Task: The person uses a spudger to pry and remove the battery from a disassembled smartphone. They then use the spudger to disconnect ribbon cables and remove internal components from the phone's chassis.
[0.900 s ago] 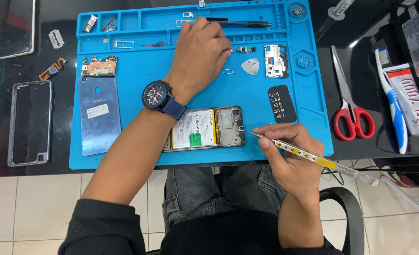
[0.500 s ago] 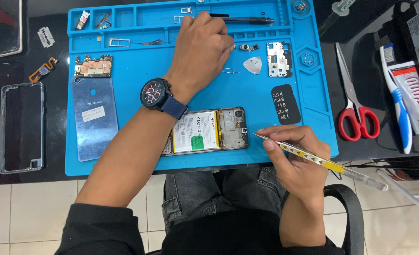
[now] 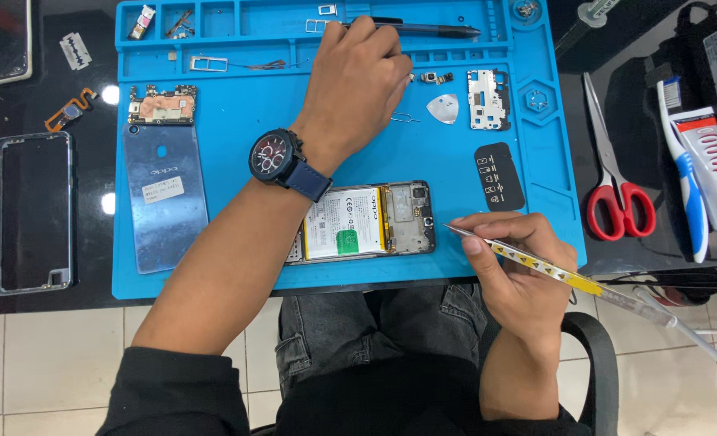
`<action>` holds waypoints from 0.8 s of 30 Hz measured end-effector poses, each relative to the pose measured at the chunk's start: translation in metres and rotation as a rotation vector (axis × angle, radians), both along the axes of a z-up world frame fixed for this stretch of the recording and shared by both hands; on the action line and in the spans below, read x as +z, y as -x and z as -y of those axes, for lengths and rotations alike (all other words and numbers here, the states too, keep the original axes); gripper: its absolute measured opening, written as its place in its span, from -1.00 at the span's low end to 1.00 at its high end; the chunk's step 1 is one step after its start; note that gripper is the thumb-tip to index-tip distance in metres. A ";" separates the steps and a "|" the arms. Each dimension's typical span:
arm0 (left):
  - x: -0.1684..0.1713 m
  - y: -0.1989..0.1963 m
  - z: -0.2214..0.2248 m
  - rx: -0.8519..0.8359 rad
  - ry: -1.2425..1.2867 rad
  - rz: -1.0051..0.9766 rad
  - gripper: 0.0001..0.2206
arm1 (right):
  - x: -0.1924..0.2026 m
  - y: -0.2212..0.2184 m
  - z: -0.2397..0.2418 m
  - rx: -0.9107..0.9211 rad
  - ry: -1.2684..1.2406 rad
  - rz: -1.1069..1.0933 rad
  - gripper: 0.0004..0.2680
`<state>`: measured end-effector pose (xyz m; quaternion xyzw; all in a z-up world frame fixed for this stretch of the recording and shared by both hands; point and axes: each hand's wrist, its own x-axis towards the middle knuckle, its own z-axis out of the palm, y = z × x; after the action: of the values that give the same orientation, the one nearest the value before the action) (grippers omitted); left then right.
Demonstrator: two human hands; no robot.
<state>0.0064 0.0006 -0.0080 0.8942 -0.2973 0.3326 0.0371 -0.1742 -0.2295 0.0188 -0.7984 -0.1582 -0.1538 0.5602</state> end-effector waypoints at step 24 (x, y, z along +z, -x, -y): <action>0.032 0.019 -0.012 -0.127 0.468 -0.047 -0.89 | -0.028 0.000 0.010 0.001 -0.136 0.101 -0.75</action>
<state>-0.0127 0.0127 0.0236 0.8483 -0.2667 0.3684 0.2712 -0.1739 -0.2392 -0.0092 -0.7495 -0.1759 -0.2042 0.6046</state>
